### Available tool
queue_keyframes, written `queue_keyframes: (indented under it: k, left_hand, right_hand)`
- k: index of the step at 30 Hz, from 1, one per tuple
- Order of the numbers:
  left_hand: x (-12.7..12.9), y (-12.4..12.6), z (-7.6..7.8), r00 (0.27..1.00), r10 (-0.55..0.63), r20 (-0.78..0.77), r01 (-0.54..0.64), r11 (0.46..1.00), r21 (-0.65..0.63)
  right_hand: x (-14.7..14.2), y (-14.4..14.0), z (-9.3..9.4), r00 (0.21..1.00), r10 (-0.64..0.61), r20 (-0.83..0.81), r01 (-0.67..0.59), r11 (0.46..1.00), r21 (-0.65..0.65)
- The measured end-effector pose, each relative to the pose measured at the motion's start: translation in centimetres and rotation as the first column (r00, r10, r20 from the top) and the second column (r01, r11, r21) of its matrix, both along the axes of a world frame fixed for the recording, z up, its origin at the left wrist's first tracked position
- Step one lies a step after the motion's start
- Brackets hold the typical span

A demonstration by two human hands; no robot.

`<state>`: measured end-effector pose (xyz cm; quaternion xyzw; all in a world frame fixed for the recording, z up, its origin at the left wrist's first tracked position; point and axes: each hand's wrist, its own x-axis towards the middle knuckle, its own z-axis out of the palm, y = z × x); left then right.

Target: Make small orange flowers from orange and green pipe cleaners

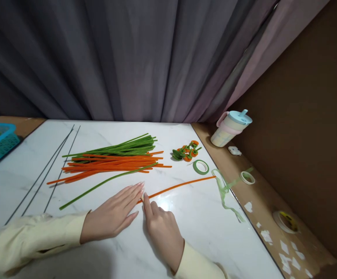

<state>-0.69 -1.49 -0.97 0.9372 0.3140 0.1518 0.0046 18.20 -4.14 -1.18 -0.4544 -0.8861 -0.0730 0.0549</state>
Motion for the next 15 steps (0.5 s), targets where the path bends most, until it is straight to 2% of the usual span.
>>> queue_keyframes:
  k: [3,8,11,15]
  left_hand:
    - [-0.2,0.0,-0.7,0.999,0.000,-0.041,-0.001,1.000,-0.025]
    - [-0.3,0.1,-0.9,0.998,-0.005,-0.070,0.001,0.998,-0.062]
    - [-0.2,0.2,-1.0,0.998,-0.012,-0.058,0.007,0.996,-0.094]
    - [-0.2,0.2,-1.1,0.999,-0.018,-0.040,0.014,0.994,-0.110]
  right_hand:
    - [-0.5,-0.3,0.0,1.000,-0.018,0.002,0.018,0.997,0.079]
    - [-0.5,-1.3,0.8,0.985,-0.010,-0.173,0.032,0.992,0.122]
    - [-0.2,-1.9,1.1,0.968,0.049,-0.245,-0.013,0.990,0.144]
    - [-0.1,-2.5,0.4,0.971,0.101,-0.215,-0.077,0.990,0.118]
